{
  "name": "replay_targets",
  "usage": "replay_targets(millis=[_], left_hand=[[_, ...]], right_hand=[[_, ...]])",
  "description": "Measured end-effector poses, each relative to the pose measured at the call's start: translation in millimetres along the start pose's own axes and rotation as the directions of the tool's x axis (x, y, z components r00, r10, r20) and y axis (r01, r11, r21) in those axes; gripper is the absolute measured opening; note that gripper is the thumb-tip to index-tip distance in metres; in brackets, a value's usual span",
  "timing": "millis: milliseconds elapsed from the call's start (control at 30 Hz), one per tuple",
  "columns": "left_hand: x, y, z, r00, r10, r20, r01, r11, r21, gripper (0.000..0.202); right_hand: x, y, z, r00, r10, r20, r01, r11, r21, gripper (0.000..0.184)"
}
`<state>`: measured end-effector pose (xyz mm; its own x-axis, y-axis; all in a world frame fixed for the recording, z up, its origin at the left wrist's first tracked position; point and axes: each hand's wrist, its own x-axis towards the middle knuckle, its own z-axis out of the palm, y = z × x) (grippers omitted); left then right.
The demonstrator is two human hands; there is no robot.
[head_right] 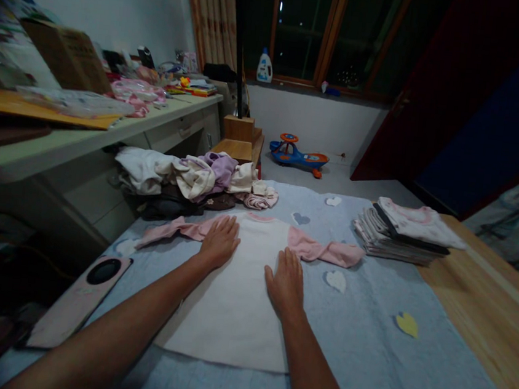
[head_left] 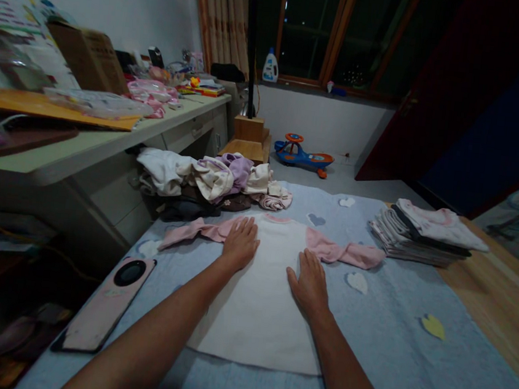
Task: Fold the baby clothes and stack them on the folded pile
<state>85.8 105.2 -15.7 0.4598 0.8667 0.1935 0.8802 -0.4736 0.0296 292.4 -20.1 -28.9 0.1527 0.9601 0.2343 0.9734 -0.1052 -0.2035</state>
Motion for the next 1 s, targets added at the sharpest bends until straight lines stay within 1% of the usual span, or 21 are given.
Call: replay_targets(millis=[67, 133, 233, 333, 467, 567, 667, 767, 833, 933, 1000], left_hand=[[9.7, 5.2, 2.6, 0.994, 0.091, 0.054, -0.088, 0.994, -0.058, 0.054], [18.8, 9.0, 5.3, 0.987, 0.124, 0.106, -0.112, 0.988, -0.11, 0.058], [27.5, 12.2, 7.9, 0.989, 0.085, 0.124, -0.068, 0.989, -0.134, 0.063], [29.2, 14.0, 8.7, 0.994, 0.026, 0.105, -0.011, 0.989, -0.145, 0.063], [25.7, 14.2, 9.1, 0.999, 0.005, 0.04, 0.001, 0.986, -0.167, 0.058], [23.5, 10.9, 8.9, 0.999, 0.017, -0.029, -0.022, 0.982, -0.186, 0.049], [22.6, 5.9, 8.4, 0.998, -0.01, -0.068, -0.005, 0.976, -0.216, 0.039], [19.8, 1.1, 7.7, 0.998, -0.031, -0.057, 0.017, 0.975, -0.223, 0.037], [14.9, -1.8, 6.5, 1.0, 0.001, -0.029, -0.007, 0.98, -0.198, 0.04], [2.0, -7.4, 3.1, 0.998, 0.054, 0.023, -0.05, 0.988, -0.146, 0.047], [-10.0, -12.5, 0.3, 0.997, 0.062, 0.052, -0.055, 0.992, -0.116, 0.05]], right_hand=[[-0.1, 0.1, 0.1, 1.0, -0.003, -0.011, 0.003, 1.0, 0.004, 0.057], [-0.2, 0.6, 0.2, 1.0, -0.003, -0.021, 0.003, 1.0, 0.009, 0.055], [-0.4, 1.7, 0.9, 1.0, -0.005, -0.028, 0.006, 1.0, 0.02, 0.054], [-0.5, 2.3, 1.8, 1.0, -0.001, -0.024, 0.002, 0.999, 0.037, 0.055], [0.8, 4.3, -0.3, 1.0, 0.015, -0.025, -0.014, 0.999, 0.05, 0.052], [4.3, 11.8, -6.2, 0.997, 0.053, -0.052, -0.05, 0.998, 0.049, 0.04], [9.0, 26.4, -13.0, 0.986, 0.137, -0.095, -0.133, 0.99, 0.049, 0.03], [12.7, 42.7, -16.4, 0.97, 0.202, -0.139, -0.193, 0.979, 0.071, 0.028], [14.3, 50.8, -16.1, 0.967, 0.201, -0.159, -0.188, 0.978, 0.09, 0.028], [15.8, 56.7, -14.5, 0.964, 0.196, -0.179, -0.18, 0.979, 0.098, 0.025], [16.7, 56.7, -14.5, 0.956, 0.203, -0.212, -0.183, 0.977, 0.112, 0.023]])
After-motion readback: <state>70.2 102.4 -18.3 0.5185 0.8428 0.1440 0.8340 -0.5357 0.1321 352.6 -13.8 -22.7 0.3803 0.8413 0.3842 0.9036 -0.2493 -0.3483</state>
